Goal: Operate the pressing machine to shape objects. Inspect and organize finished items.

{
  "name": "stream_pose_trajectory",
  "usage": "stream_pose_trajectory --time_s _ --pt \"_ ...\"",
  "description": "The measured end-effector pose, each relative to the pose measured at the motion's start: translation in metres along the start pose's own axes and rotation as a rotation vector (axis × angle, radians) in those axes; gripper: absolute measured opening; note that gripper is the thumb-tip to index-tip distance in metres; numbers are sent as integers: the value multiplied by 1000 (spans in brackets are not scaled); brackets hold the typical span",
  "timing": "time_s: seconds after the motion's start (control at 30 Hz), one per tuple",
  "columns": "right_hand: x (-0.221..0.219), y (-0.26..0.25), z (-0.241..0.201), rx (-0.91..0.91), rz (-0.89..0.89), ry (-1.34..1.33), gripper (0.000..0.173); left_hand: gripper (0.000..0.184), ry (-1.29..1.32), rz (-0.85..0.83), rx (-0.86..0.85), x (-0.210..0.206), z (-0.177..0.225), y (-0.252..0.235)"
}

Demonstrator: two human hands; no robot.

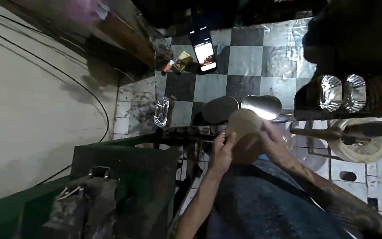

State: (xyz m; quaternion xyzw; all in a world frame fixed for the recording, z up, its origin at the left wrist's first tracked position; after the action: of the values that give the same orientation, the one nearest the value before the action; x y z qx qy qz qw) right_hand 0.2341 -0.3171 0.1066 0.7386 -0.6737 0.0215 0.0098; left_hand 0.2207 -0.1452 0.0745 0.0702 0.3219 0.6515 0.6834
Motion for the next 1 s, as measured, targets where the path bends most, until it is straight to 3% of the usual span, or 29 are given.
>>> stream_pose_trajectory --time_s 0.1,0.17,0.2,0.27,0.33,0.37,0.4,0.57,0.67,0.77,0.9,1.0 --pt "7 4 -1 -247 -158 -369 22 18 325 -44 135 -6 -4 24" --pt "14 10 7 -331 -257 -463 20 14 411 -92 230 -2 -27 23" --pt "19 12 21 -356 -273 -397 18 16 313 -85 268 5 -47 11" --pt "38 13 63 -381 -381 -15 16 32 -189 -90 289 21 -93 -29" --pt "59 26 87 -407 -693 489 23 42 -951 -166 266 22 -130 -61" --pt "65 38 88 -444 -852 640 26 45 -1233 -225 241 11 -143 -72" --pt "68 51 84 -512 -980 726 28 47 -1357 -266 242 -5 -153 -83" --pt "74 79 63 -604 -1251 786 31 60 -1244 -297 393 -80 -173 -141" --pt "75 80 55 -584 -1353 757 35 52 -1175 -361 394 -83 -144 -122" --pt "70 73 58 -502 -1400 814 39 48 -1112 -182 150 -46 -87 -71" --pt "61 53 61 -365 -1505 821 41 40 -780 379 -290 19 -16 27" --pt "46 40 71 -293 -1612 863 42 51 -447 673 -436 72 22 72"
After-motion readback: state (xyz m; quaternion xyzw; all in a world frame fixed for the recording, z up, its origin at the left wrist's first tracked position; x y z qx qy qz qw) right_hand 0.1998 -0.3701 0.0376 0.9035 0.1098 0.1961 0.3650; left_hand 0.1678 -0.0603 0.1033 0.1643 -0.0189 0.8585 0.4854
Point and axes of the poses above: each hand's wrist, its own y-axis away from the middle knuckle, its own x-axis out of the back of the hand, z = x × y, the point moved 1 cm from there along -y, towards the middle knuckle, and after that the axes turned 10 degrees about x, right-handed, at the moved point
